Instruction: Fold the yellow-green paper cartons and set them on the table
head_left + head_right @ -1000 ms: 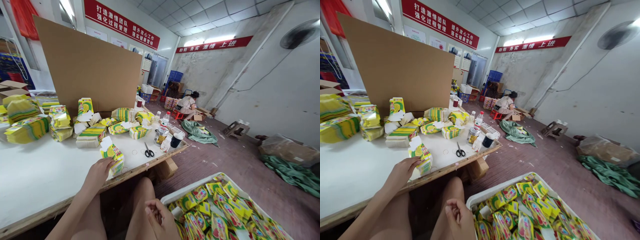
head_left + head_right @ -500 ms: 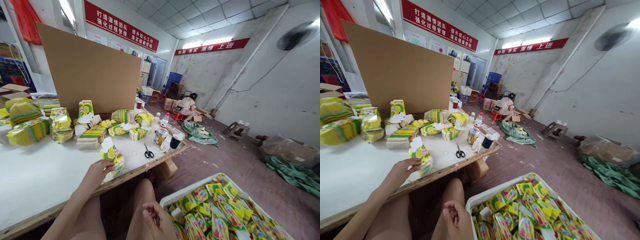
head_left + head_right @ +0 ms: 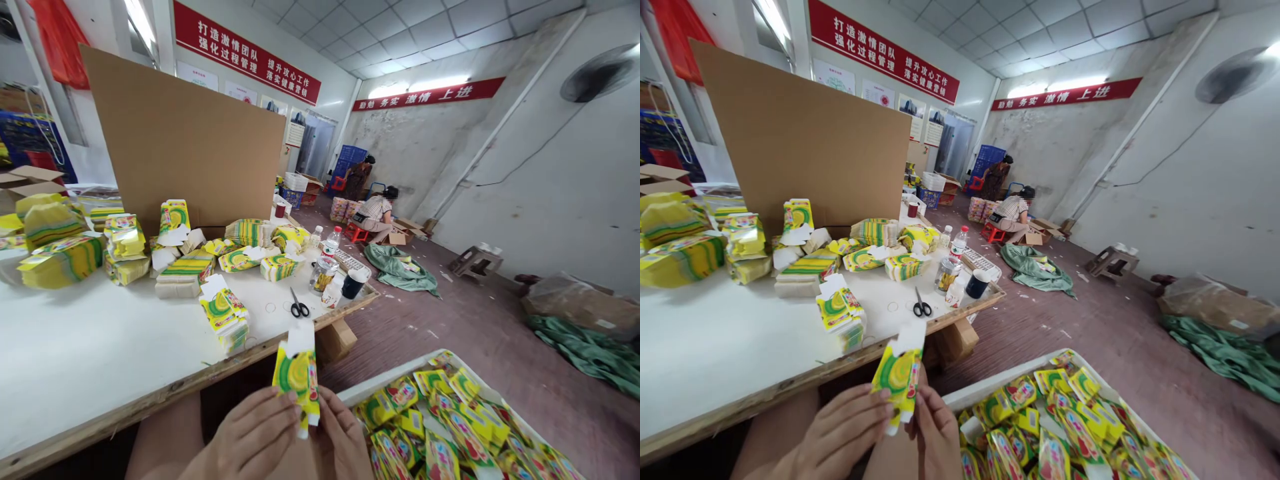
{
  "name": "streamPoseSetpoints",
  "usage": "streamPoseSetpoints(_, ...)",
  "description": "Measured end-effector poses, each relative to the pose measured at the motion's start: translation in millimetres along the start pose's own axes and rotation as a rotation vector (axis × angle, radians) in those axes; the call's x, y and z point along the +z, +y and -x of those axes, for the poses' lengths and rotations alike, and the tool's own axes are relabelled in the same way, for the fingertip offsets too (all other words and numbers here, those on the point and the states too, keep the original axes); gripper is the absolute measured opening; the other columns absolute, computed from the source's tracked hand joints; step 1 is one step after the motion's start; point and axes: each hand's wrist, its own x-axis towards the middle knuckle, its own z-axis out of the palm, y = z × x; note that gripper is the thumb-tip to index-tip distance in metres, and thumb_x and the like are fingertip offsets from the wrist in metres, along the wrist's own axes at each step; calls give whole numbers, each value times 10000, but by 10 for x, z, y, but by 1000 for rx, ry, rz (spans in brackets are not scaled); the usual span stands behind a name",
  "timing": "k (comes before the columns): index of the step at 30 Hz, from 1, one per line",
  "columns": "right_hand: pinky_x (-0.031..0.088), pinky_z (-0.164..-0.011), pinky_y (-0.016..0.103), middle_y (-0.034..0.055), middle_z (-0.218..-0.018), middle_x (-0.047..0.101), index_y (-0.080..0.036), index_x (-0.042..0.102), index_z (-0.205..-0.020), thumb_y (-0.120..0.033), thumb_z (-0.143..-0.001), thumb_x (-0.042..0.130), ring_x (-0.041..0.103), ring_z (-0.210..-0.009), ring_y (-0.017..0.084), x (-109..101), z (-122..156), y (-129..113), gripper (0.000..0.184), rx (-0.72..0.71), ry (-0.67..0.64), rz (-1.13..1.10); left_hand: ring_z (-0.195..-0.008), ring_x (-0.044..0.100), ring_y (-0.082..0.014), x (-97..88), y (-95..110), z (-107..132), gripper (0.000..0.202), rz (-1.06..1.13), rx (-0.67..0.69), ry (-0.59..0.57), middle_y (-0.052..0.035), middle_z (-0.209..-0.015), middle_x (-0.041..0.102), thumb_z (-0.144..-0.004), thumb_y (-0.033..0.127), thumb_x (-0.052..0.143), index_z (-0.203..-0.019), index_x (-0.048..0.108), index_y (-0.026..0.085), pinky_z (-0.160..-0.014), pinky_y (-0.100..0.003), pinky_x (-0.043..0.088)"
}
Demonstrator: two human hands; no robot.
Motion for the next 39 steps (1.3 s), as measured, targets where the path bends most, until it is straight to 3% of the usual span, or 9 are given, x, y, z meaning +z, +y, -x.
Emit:
streamPoseSetpoints(3, 509, -520, 285, 49, -740, 736, -220, 761, -858, -595, -643, 775, 654, -617, 213, -126, 9, 68, 433, 8, 146, 77, -1182, 624, -254, 128, 19, -40, 613, -174, 303, -212, -95, -1232, 689, -899, 51, 547, -1450, 378, 261, -1068, -401, 452)
streamPoseSetpoints(6, 564, -638, 305, 55, -818, 758, -263, 759, -816, -640, -652, 740, 695, -806, 267, -203, 49, 65, 411, -11, 249, 109, -1126, 666, -254, 174, -3, -75, 639, -205, 312, -239, -116, -1184, 719, -893, 32, 549, -1464, 357, 243, -1043, -390, 471)
streamPoseSetpoints(9, 567, -787, 352, 68, -887, 761, -222, 745, -876, -604, -652, 764, 694, -913, 293, -172, 82, -30, 443, 10, 160, 97, -1174, 636, -272, 255, -41, -18, 603, -120, 220, -215, -104, -1218, 711, -875, 65, 595, -1413, 462, 301, -1060, -414, 451)
streamPoseSetpoints(15, 537, -657, 323, 54, -770, 746, -200, 612, -941, -518, -665, 803, 696, -708, 231, -2, 130, -7, 463, 24, 48, -61, -1349, 454, -315, 371, 22, -53, 548, 617, -388, 248, -125, -1472, 500, -883, 373, 602, -1411, 477, 297, -1107, -464, 376)
streamPoseSetpoints(19, 442, -507, 237, 20, -671, 715, -209, 560, -881, -536, -633, 821, 614, -511, 154, 44, 153, 186, 486, 55, 23, -75, -1193, 592, -341, 369, 93, -155, 539, 1079, -652, 86, -143, -1305, 647, -799, 470, 687, -1290, 618, 260, -992, -455, 470)
streamPoseSetpoints(22, 433, -504, 235, 17, -675, 708, -208, 569, -840, -541, -651, 804, 608, -507, 149, 56, 166, 246, 449, 69, -14, -90, -1125, 628, -341, 361, 101, -141, 566, 1204, -705, 9, -155, -1189, 705, -757, 526, 706, -1230, 667, 218, -993, -455, 449)
streamPoseSetpoints(27, 465, -553, 255, 17, -682, 702, -209, 622, -779, -552, -633, 808, 637, -593, 179, 42, 173, 196, 417, 39, 3, -84, -1086, 635, -321, 356, 106, -123, 583, 1106, -667, -8, -150, -1150, 714, -712, 508, 758, -1198, 687, 194, -952, -397, 461)
streamPoseSetpoints(33, 514, -779, 334, 68, -786, 727, -175, 727, -810, -583, -656, 772, 665, -817, 249, 41, 190, 180, 438, -45, 90, 147, -958, 683, -284, 423, 95, -148, 396, 1038, -701, 163, -129, -998, 763, -732, 443, 768, -1036, 759, 189, -863, -349, 499)
streamPoseSetpoints(39, 506, -685, 301, 43, -784, 684, -198, 650, -855, -513, -770, 703, 622, -707, 202, 70, 253, 145, 331, -139, 183, 387, -978, 680, -269, 404, 170, -161, 443, 1201, -785, 191, -111, -1064, 754, -732, 459, 763, -1106, 731, 223, -947, -380, 472)
